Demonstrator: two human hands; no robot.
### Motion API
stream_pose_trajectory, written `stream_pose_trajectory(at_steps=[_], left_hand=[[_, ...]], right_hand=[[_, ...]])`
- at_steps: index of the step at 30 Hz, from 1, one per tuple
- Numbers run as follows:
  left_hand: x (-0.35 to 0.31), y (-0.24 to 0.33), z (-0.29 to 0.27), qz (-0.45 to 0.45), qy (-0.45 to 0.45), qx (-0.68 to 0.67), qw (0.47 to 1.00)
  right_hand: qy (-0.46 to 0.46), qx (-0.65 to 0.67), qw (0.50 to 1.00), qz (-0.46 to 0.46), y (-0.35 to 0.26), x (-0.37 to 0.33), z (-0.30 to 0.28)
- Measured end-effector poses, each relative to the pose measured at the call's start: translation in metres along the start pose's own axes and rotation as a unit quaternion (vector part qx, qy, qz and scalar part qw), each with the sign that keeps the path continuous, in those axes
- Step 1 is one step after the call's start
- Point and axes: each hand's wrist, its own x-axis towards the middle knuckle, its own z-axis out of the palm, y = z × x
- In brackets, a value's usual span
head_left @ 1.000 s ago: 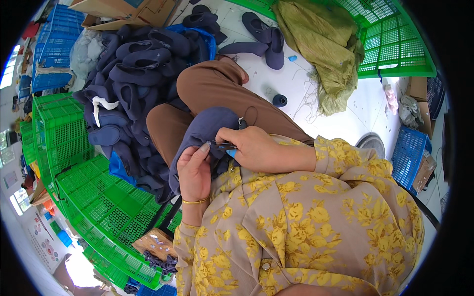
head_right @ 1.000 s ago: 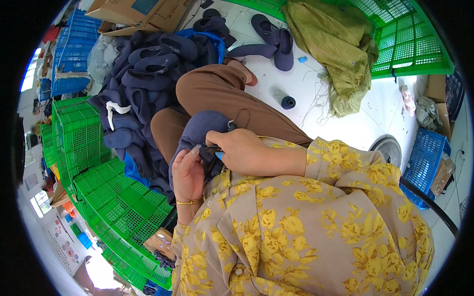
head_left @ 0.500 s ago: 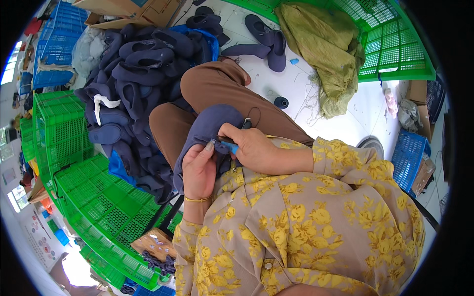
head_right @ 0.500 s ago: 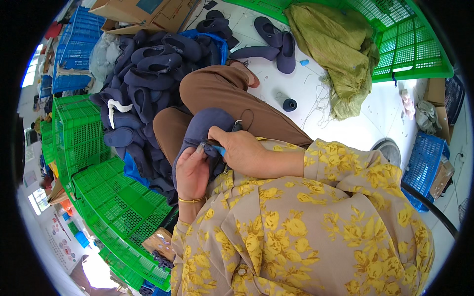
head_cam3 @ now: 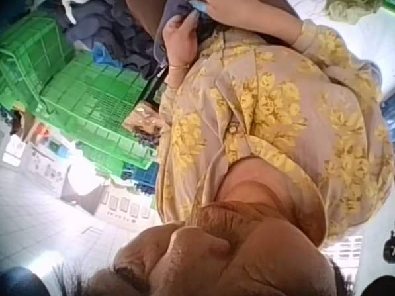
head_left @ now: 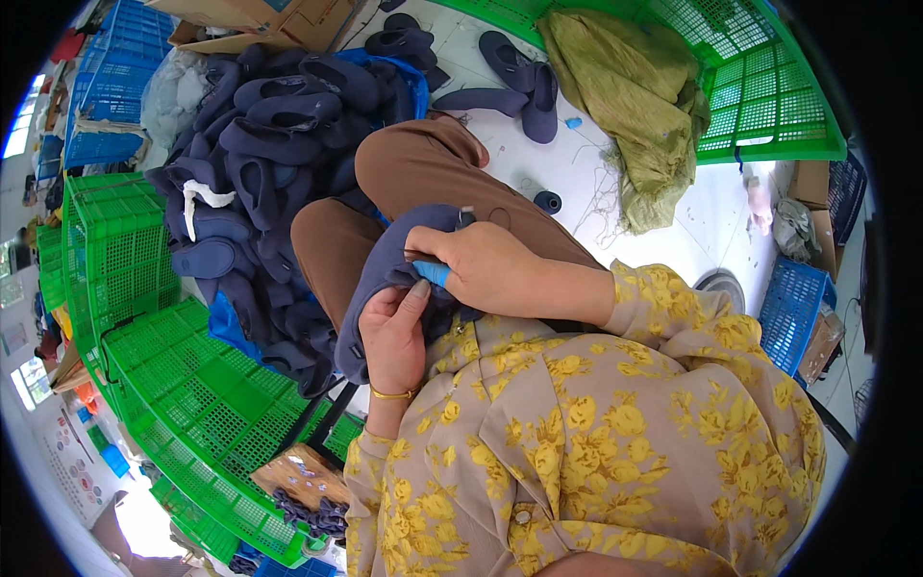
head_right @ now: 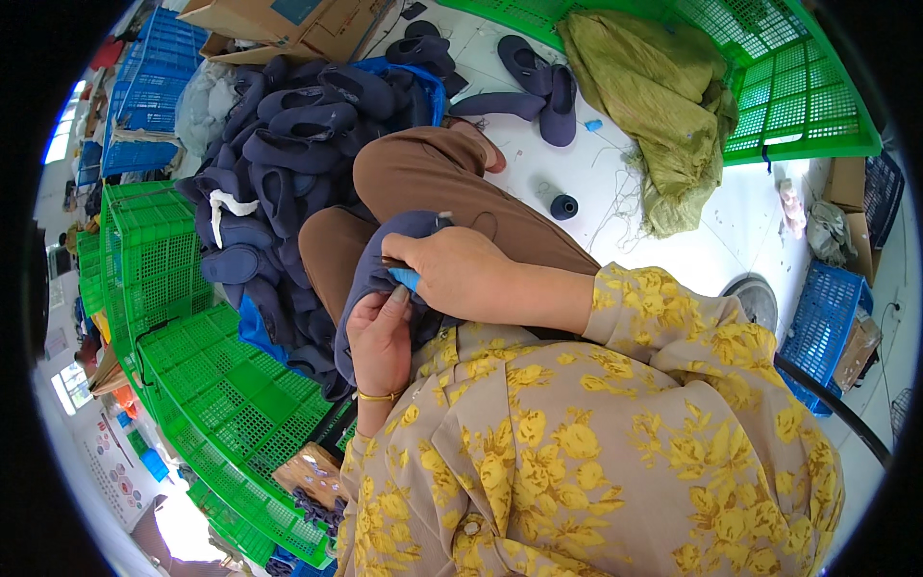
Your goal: The person sits on the floor and uses a blue-handled tool to stitch the upper of a dark slip-on shoe. They repeatedly pick up shoes from a nearby pile, work on the stitching, and place the finished shoe aside.
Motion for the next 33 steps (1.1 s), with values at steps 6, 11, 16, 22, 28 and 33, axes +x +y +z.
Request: stream_pose_trajectory(at_steps=[6, 11, 16, 22, 28, 33], left_hand=[[0.001, -0.008, -0.009, -0.005, 0.004, 0.023, 1.0], [0.0, -0.002, 0.001, 0.014, 0.011, -0.005, 1.0], [-0.001, -0.006, 0.002, 0.014, 0.012, 0.016, 1.0], [-0.004, -0.008, -0.001, 0.018, 0.013, 0.02, 1.0], [0.001, -0.006, 0.001, 0.008, 0.009, 0.032, 0.999], [0.005, -0.007, -0.006, 0.004, 0.004, 0.013, 1.0]], right_hand=[[0.249, 0.091, 0.936, -0.232, 0.0, 0.016, 0.004], [0.157, 0.203, 0.959, -0.12, -0.005, 0.015, -0.027], [0.089, -0.057, 0.99, -0.095, 0.006, 0.005, -0.006], [0.066, -0.099, 0.984, -0.132, 0.002, 0.0, -0.005], [0.18, 0.315, 0.925, -0.115, -0.003, 0.022, -0.018], [0.086, 0.588, 0.804, -0.02, -0.015, 0.012, -0.083]])
